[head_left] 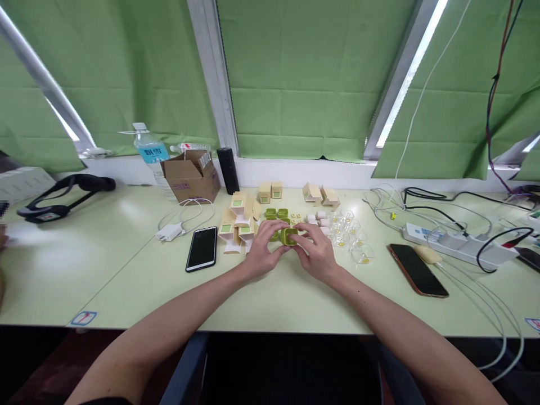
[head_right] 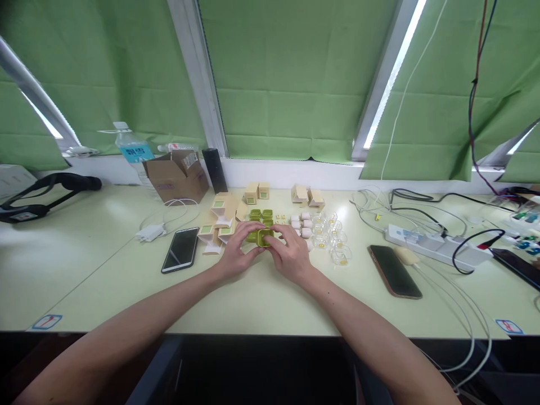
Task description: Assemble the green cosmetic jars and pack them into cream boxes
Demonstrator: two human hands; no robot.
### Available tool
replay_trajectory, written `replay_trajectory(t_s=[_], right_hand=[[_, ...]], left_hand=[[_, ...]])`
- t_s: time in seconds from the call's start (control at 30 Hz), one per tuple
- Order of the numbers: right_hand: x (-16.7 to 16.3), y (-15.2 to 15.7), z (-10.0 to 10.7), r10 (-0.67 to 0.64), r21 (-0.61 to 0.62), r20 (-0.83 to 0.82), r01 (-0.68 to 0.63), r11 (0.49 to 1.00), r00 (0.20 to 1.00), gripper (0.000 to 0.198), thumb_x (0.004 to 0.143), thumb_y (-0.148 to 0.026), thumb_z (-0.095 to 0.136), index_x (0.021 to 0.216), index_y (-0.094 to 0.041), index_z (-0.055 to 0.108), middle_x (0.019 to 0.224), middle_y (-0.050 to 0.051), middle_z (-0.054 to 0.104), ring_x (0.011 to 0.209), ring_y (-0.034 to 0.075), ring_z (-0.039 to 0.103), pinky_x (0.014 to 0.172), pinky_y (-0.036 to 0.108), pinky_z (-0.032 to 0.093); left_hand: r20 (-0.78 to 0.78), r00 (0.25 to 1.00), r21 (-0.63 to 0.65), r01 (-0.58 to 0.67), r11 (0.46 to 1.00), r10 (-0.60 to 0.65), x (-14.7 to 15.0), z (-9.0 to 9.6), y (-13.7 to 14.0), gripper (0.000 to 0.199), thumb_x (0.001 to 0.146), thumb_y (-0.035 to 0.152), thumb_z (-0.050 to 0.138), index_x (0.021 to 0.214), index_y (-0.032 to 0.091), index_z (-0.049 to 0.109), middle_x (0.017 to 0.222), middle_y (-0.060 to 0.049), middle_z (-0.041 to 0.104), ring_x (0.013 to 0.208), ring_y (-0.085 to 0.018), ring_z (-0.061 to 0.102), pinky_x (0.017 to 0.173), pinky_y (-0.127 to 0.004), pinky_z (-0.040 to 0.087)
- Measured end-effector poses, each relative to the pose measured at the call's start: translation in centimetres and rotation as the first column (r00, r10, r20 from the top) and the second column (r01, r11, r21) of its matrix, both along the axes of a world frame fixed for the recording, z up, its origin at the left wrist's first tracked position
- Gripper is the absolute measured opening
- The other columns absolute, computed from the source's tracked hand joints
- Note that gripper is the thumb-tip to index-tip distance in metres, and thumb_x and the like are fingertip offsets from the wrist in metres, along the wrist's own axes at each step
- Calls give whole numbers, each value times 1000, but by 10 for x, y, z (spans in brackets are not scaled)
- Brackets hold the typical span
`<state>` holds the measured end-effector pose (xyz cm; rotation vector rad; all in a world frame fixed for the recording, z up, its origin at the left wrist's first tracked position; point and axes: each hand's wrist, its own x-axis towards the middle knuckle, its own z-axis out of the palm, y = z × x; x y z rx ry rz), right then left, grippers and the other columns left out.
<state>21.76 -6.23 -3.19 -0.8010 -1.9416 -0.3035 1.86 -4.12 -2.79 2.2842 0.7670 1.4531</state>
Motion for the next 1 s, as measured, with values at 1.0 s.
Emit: replay_trajectory(t_s=[1.0], right_hand=[[0,-1,3,1,58,18,-2,998,1000,22,99,-16,56,106,-27,74,119,13,69,87,23,60,65,38,58]], left_hand=[[45,999,-24,1,1000,0,1,0,-2,37,91,37,76,126,26,66,121,-11,68,119,-28,61,105,-48,50]])
